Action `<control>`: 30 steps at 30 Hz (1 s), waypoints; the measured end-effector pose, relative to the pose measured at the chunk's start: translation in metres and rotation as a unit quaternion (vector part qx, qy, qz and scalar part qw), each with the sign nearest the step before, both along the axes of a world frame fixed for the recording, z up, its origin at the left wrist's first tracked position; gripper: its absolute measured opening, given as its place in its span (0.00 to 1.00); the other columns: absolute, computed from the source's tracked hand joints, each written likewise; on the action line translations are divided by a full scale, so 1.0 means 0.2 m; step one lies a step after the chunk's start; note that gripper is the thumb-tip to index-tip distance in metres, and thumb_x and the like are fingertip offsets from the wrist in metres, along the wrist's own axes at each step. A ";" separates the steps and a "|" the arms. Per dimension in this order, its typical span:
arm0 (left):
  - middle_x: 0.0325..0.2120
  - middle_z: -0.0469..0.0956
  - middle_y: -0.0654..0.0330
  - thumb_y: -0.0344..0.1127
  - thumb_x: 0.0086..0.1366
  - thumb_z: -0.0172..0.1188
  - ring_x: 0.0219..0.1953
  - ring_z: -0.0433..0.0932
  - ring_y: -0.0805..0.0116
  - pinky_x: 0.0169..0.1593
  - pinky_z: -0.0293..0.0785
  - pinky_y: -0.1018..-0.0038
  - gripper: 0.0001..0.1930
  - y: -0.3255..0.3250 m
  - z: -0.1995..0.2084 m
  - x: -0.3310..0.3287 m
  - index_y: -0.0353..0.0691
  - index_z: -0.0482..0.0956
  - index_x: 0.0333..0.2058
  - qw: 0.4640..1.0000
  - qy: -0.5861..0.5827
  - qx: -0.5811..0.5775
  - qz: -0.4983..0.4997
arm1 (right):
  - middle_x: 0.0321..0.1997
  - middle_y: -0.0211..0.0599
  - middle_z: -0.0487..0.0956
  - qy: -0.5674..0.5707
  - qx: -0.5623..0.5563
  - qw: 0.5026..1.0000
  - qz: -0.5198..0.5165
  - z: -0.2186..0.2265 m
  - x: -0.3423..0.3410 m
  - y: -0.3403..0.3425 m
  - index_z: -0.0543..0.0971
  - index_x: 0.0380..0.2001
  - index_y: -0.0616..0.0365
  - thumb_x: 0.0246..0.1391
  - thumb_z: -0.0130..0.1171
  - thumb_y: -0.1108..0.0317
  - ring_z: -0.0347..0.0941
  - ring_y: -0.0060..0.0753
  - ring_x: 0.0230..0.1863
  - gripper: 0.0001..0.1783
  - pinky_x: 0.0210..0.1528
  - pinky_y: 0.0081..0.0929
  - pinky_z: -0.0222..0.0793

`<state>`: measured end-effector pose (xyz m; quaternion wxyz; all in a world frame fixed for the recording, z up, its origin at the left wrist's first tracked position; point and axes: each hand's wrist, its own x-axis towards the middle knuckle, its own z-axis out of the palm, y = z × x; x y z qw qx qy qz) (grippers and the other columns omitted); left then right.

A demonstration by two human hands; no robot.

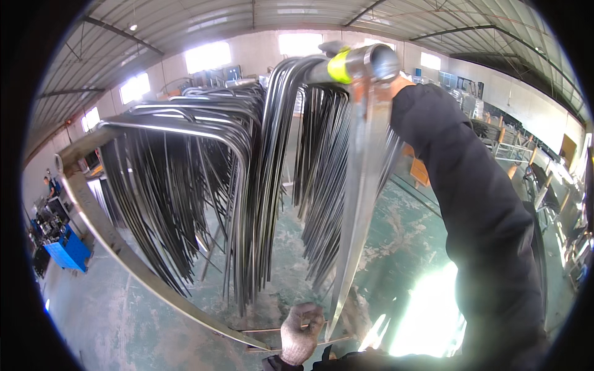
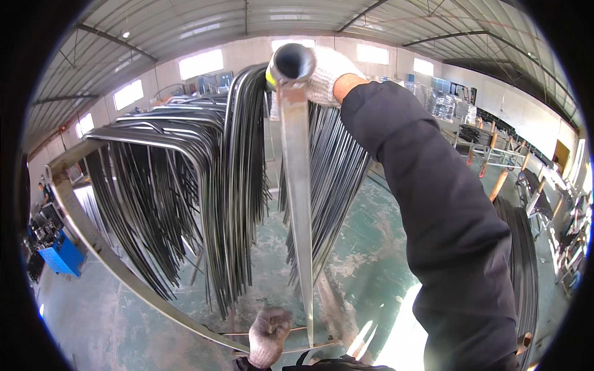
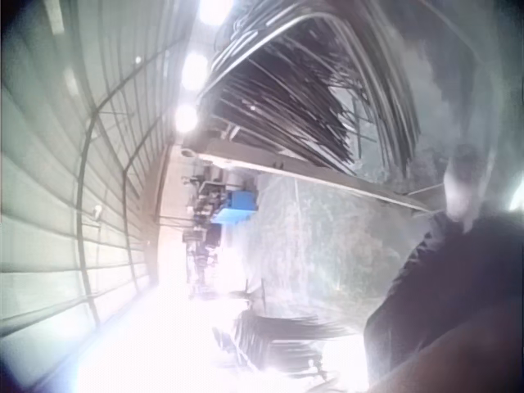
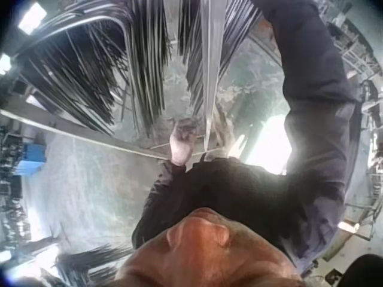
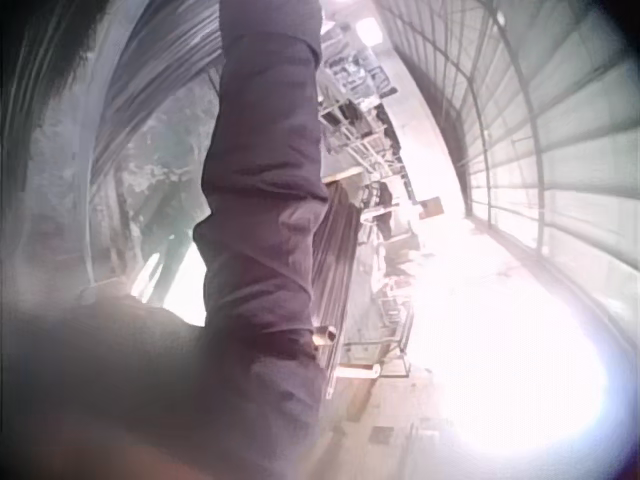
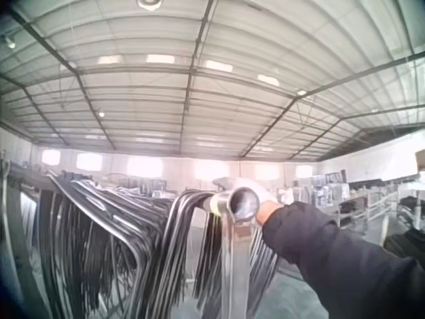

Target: The person feeds straight metal rods into a bending machine, guides them through the rollers, and collects the bent rods into a stack. The process is repeated continuously throughout the clip.

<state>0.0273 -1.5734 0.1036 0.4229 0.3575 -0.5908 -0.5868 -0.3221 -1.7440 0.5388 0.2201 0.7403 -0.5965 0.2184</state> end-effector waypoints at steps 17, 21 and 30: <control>0.38 0.86 0.49 0.42 0.65 0.78 0.37 0.88 0.63 0.41 0.85 0.66 0.29 -0.22 0.32 -0.42 0.30 0.76 0.56 0.987 -0.024 -0.069 -0.146 | 0.57 0.57 0.84 0.017 -0.003 0.999 -0.049 -0.12 -0.03 -0.46 0.79 0.62 0.59 0.60 0.66 0.60 0.83 0.58 0.55 0.28 0.60 0.49 0.80; 0.39 0.87 0.48 0.40 0.66 0.77 0.38 0.90 0.59 0.42 0.86 0.65 0.25 -0.21 0.38 -0.44 0.32 0.78 0.54 0.988 -0.056 -0.108 -0.098 | 0.55 0.58 0.84 0.014 -0.012 0.997 -0.077 -0.14 0.00 -0.54 0.80 0.61 0.60 0.60 0.65 0.60 0.83 0.58 0.54 0.27 0.59 0.50 0.80; 0.29 0.86 0.60 0.30 0.66 0.74 0.27 0.85 0.74 0.32 0.84 0.71 0.18 -0.18 0.29 -0.48 0.34 0.80 0.51 0.978 0.024 -0.203 -0.028 | 0.51 0.58 0.84 -0.023 -0.074 0.982 -0.172 -0.48 0.01 -0.39 0.82 0.58 0.62 0.60 0.62 0.59 0.83 0.59 0.51 0.26 0.56 0.54 0.80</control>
